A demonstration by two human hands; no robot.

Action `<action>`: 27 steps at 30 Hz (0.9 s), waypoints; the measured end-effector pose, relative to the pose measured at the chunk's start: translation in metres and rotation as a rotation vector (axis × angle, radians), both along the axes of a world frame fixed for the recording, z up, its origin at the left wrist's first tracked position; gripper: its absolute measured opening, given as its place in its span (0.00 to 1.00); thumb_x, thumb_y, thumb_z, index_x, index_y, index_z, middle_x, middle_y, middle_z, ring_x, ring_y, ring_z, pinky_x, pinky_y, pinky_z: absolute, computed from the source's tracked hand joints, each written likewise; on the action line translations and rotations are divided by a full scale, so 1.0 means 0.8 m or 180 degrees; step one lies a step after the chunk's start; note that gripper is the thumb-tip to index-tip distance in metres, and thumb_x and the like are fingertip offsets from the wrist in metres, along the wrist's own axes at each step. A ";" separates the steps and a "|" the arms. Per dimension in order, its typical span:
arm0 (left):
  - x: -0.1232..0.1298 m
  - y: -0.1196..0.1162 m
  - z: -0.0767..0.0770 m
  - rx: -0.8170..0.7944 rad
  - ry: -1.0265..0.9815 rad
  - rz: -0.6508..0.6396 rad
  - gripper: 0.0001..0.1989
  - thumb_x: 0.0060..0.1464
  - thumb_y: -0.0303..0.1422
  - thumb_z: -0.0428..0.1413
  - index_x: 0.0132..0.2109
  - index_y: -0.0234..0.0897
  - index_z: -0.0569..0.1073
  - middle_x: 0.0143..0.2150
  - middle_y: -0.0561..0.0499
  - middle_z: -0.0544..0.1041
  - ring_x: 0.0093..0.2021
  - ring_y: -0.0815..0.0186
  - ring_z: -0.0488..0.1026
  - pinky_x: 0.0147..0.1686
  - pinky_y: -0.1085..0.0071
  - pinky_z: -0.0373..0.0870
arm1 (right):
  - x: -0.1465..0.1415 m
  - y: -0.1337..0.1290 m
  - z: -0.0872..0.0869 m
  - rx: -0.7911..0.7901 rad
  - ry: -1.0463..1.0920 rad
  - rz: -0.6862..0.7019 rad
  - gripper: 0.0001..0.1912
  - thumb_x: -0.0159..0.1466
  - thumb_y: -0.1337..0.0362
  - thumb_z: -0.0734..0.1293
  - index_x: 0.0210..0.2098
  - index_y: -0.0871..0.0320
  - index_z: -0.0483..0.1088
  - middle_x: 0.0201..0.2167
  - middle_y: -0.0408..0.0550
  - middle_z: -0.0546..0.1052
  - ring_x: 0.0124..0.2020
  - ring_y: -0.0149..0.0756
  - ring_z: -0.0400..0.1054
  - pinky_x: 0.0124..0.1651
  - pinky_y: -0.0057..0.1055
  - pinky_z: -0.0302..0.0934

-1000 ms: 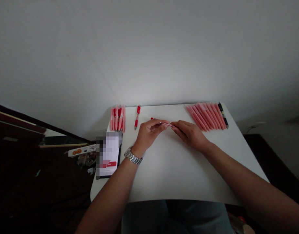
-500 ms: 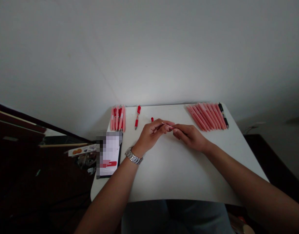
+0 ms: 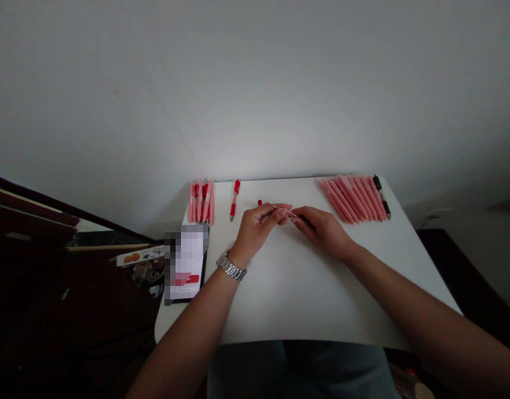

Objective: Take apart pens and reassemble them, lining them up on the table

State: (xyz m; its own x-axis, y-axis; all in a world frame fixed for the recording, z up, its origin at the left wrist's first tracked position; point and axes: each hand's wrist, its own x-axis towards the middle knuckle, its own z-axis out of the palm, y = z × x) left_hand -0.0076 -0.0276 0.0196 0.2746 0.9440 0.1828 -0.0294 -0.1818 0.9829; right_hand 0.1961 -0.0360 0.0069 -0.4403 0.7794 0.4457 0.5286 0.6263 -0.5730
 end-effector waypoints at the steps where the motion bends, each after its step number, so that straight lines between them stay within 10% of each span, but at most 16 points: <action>1: 0.000 0.000 0.001 -0.0022 0.0001 -0.0010 0.16 0.61 0.43 0.61 0.48 0.36 0.82 0.36 0.47 0.83 0.35 0.68 0.78 0.41 0.70 0.77 | 0.000 0.000 0.000 0.0001 0.0002 -0.0012 0.11 0.74 0.59 0.61 0.48 0.57 0.71 0.39 0.50 0.80 0.38 0.37 0.75 0.42 0.31 0.67; 27: -0.001 0.004 -0.006 -0.0052 -0.0149 -0.0076 0.17 0.57 0.43 0.64 0.46 0.35 0.81 0.41 0.45 0.83 0.37 0.67 0.79 0.43 0.69 0.77 | 0.005 0.002 -0.011 -0.0027 0.0058 -0.0356 0.06 0.70 0.60 0.65 0.45 0.54 0.66 0.32 0.45 0.74 0.27 0.32 0.67 0.30 0.28 0.61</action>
State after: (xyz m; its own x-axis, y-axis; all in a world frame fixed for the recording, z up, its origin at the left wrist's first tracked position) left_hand -0.0087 -0.0243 0.0150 0.2886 0.9403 0.1806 -0.0795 -0.1644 0.9832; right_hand 0.2002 -0.0347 -0.0017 -0.3424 0.8269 0.4460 0.5843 0.5592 -0.5881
